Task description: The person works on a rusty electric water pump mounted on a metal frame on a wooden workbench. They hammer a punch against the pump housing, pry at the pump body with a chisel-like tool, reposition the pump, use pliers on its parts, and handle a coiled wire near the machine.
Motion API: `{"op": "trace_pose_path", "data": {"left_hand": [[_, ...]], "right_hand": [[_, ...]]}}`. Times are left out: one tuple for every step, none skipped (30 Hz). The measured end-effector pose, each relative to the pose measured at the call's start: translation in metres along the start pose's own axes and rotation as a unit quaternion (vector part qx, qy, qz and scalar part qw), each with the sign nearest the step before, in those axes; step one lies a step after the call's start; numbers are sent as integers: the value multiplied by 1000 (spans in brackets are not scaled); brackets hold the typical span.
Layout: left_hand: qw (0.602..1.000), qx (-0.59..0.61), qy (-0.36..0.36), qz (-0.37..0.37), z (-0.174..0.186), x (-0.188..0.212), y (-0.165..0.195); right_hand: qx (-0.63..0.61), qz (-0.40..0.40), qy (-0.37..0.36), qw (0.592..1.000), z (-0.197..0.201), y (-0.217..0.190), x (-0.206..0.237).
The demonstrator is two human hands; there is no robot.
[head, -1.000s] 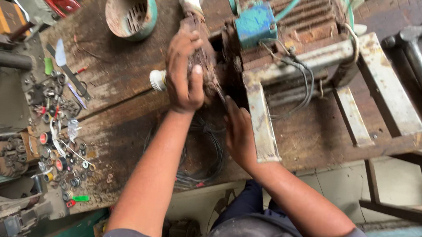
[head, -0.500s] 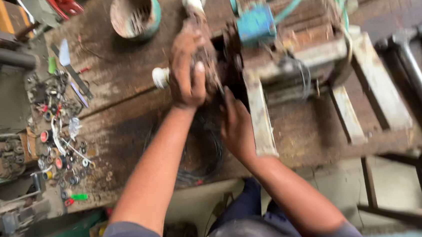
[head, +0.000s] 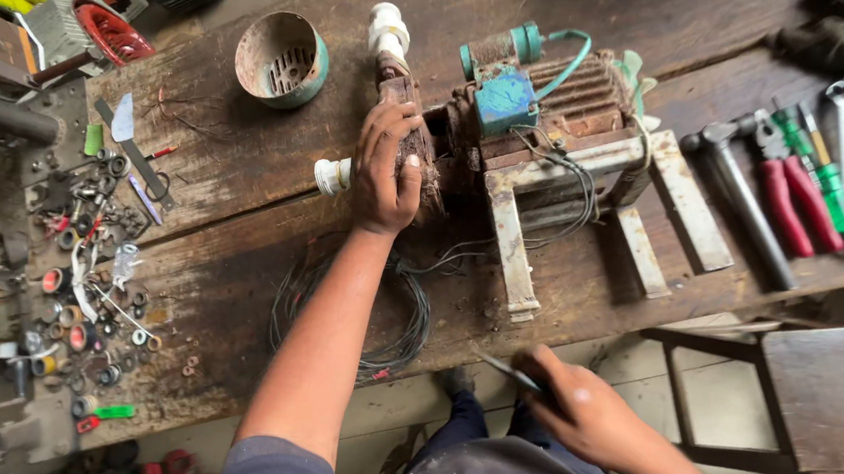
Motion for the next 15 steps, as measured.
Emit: {"op": "trace_pose_path", "data": {"left_hand": [[1000,3,2,3,0,0,1],[1000,3,6,6,0,0,1],[1000,-3,9,10,1,0,2],[1000,-9,10,14,1,0,2],[1000,-14,11,17,2,0,3],[1000,-18,7,16,2,0,3],[1000,-22,2,18,3,0,3],[1000,-24,-4,19,4,0,3],[1000,-24,-11,18,4,0,3],[999,-23,-18,16,6,0,2],[999,-22,-25,14,7,-1,1],[999,-16,-39,16,9,-1,0],[998,-10,-53,19,11,-1,0],[998,-4,-67,21,13,-1,-1],[997,-11,-78,25,15,-1,-2]], "right_hand": [[-3,12,6,1000,11,-2,13],[-7,26,11,1000,22,-4,24],[-11,41,15,999,34,-6,34],[-112,-7,49,993,48,-6,40],[-210,-54,83,973,63,-7,42],[-306,-102,116,939,72,-12,43],[-346,-77,143,924,82,-19,42],[-385,-53,171,905,100,-25,37],[-422,-28,199,884,116,-32,29],[-439,-27,196,876,125,-41,22],[-456,-26,193,869,132,-50,15],[-473,-25,189,860,137,-59,10],[-455,-10,186,871,138,-66,5],[-437,7,182,881,138,-71,-3],[-420,24,178,890,137,-74,-9]]}}
Point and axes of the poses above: each hand's wrist, its own x-axis away from the middle knuckle, its own z-axis out of the back of the hand, y = z × x, the point moved 1 cm from there along -x, towards the middle knuckle, and after that the axes turned 2 degrees about z, right-handed, at the moved point
